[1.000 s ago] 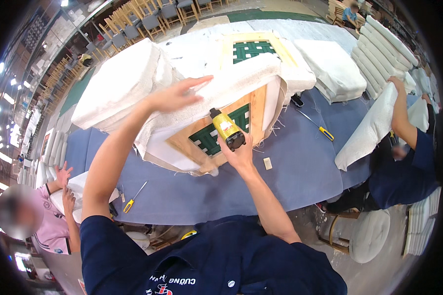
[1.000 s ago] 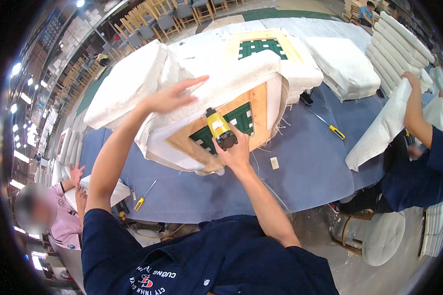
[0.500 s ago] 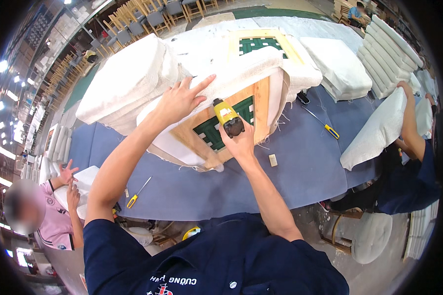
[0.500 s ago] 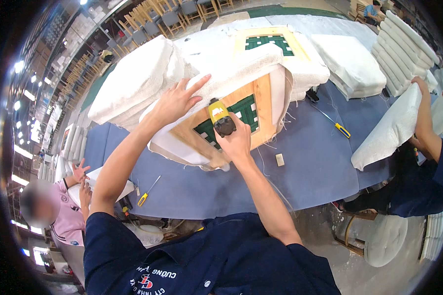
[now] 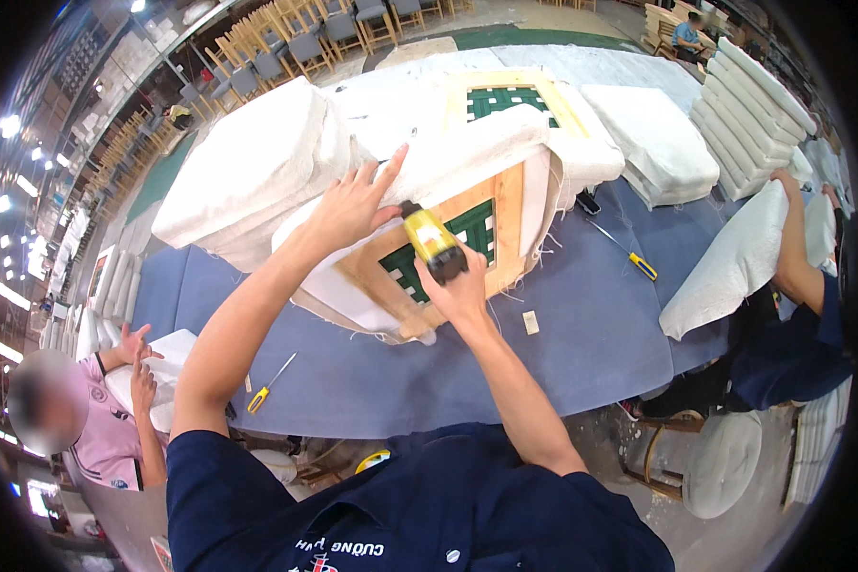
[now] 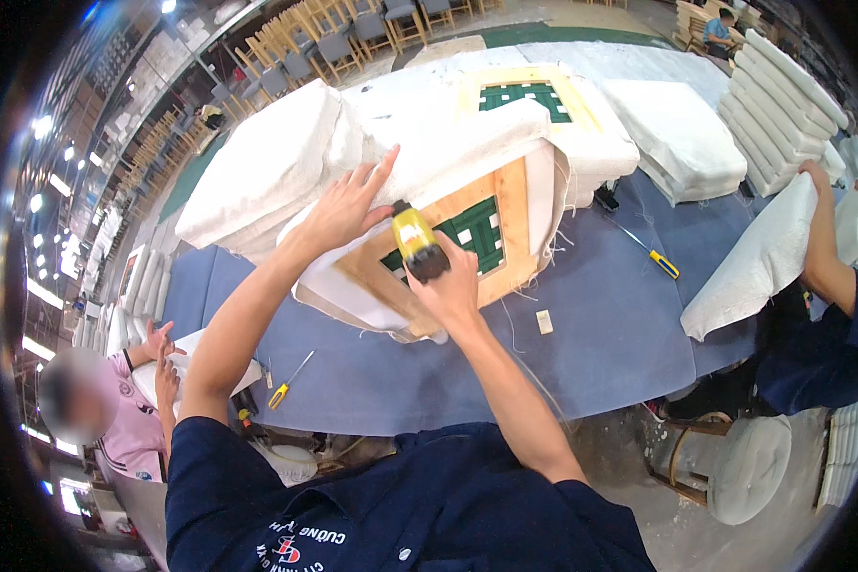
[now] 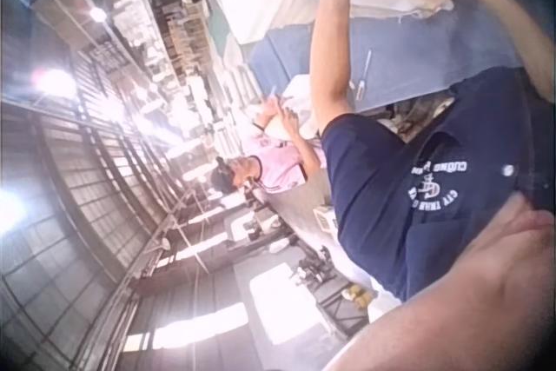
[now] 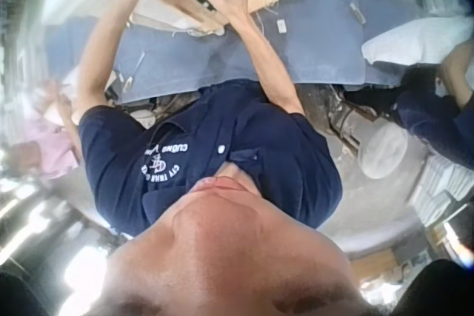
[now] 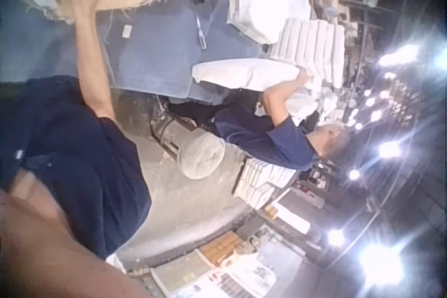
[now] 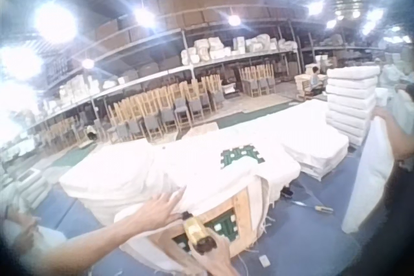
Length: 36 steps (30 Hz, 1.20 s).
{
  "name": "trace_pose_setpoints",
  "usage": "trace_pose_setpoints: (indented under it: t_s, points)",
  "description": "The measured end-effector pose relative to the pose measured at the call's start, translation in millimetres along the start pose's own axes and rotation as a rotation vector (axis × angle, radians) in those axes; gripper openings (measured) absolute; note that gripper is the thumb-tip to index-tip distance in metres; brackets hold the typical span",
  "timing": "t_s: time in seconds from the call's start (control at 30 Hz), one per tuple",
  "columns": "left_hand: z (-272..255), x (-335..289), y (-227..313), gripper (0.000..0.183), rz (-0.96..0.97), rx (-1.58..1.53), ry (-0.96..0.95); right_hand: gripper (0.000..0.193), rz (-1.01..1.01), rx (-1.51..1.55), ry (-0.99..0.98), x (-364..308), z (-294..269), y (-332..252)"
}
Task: The person assembles cushion covers onto foam inserts by hand, smoothing the fabric and using a staple gun to secure the edges to a wooden frame. They repeatedly pick up foam inserts, fit them into covers, and staple the fabric in place.
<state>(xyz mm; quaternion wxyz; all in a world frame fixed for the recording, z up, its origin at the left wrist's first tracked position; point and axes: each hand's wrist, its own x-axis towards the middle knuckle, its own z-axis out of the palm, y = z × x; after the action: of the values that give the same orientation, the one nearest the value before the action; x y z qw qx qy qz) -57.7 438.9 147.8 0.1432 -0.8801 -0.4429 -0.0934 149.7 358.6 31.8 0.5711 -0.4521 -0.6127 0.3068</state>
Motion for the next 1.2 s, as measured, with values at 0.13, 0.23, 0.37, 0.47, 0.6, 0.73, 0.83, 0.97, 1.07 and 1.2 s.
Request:
trace_pose_setpoints:
  t_s: [0.13,0.23,0.37,0.47,0.6,0.73,0.83,0.97,1.07,1.2]
  points:
    - [-3.9,0.4,-4.3,0.108,-0.007,-0.009,-0.007,0.051,0.073,-0.021,-0.05,1.3,4.6,12.5]
    - [-5.3,-5.8,2.7,0.11,-0.039,-0.045,-0.008,0.049,0.177,0.154,0.011,-23.6,-3.6,18.8]
    - [-14.4,-8.1,15.5,0.111,-0.169,-0.107,-0.018,0.046,0.202,-0.177,-0.118,-53.5,-61.2,49.4]
    - [-28.2,-18.6,47.8,0.108,-0.25,-0.112,0.012,0.049,0.546,-0.508,-0.246,-84.5,-112.2,85.7]
    - [-39.2,-24.4,109.0,0.102,-0.257,-0.174,0.105,0.053,0.571,-0.745,-0.017,-152.6,-178.6,182.1]
    - [-52.7,-39.4,167.6,0.1,-0.249,-0.145,0.11,0.057,0.565,-0.71,0.057,-180.7,-219.6,201.9]
    - [-57.6,-46.2,188.8,0.098,-0.277,-0.141,0.073,0.052,0.509,-0.697,0.03,-186.4,-221.1,200.1]
    - [-55.4,-46.4,187.4,0.094,-0.284,-0.123,0.13,0.036,0.558,-0.295,-0.025,-201.3,-240.4,175.0]
    - [-52.2,-43.6,183.3,0.091,-0.28,-0.112,0.158,0.031,0.718,0.135,0.046,-230.5,-252.3,141.3]
    - [-50.4,-40.9,170.9,0.086,-0.287,-0.112,0.191,0.03,0.721,0.275,0.155,-233.4,-266.4,116.9]
